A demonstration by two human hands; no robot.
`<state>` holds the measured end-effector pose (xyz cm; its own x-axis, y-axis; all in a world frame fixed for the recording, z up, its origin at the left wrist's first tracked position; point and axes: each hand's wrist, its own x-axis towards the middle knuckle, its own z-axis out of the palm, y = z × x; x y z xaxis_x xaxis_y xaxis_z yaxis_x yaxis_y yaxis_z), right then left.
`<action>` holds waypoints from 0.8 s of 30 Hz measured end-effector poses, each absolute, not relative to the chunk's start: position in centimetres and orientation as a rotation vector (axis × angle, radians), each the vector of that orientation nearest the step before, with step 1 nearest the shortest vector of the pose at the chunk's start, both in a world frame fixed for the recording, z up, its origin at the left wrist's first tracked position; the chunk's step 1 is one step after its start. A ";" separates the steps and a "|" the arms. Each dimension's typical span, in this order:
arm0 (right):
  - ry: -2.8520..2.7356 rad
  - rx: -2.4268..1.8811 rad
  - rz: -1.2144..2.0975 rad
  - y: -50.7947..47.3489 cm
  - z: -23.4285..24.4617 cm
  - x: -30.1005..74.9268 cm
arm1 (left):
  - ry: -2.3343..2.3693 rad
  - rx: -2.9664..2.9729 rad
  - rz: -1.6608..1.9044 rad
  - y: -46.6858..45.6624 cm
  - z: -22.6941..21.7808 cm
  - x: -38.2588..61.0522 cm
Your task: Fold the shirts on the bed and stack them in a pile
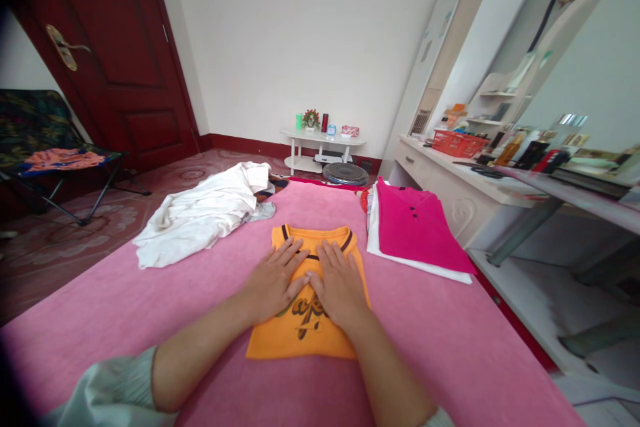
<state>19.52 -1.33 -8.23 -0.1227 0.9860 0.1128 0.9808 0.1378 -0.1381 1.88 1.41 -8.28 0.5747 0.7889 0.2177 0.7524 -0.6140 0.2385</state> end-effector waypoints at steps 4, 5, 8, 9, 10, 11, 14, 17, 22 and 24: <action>-2.182 -1.950 0.019 -1.2 -8.7 19.8 | 1.396 2.640 0.493 1.8 -8.5 1.9; -2.169 -1.943 0.017 -1.1 -8.8 19.9 | 1.401 2.638 0.497 1.8 -8.5 1.9; -2.130 -1.899 0.016 -1.2 -8.8 20.0 | 1.409 2.636 0.495 1.8 -8.4 1.8; -2.116 -1.875 0.014 -1.3 -8.8 20.0 | 1.419 2.634 0.494 1.7 -8.3 1.8; -2.097 -1.848 0.010 -1.4 -8.7 20.1 | 1.432 2.632 0.493 1.6 -8.3 1.8; -2.069 -1.822 0.004 -1.6 -8.6 20.1 | 1.449 2.630 0.493 1.4 -8.3 1.7; -1.897 -1.826 -0.069 -2.6 -8.1 20.3 | 1.530 2.601 0.471 0.5 -7.9 1.5; -1.657 -2.049 -0.226 -4.2 -7.3 20.4 | 1.657 2.514 0.410 -0.8 -7.0 1.0; -1.462 -2.373 -0.154 -6.0 -5.7 20.9 | 1.779 2.348 0.443 -2.8 -5.1 0.1; -1.479 -2.376 -0.035 -6.2 -5.2 21.3 | 1.778 2.250 0.501 -3.2 -4.7 -0.4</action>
<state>21.27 -6.21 -5.17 0.4573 0.8668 0.1987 0.8754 -0.3994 -0.2725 -0.37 -3.18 -4.73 0.2056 0.9709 0.1229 0.8923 -0.2375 0.3838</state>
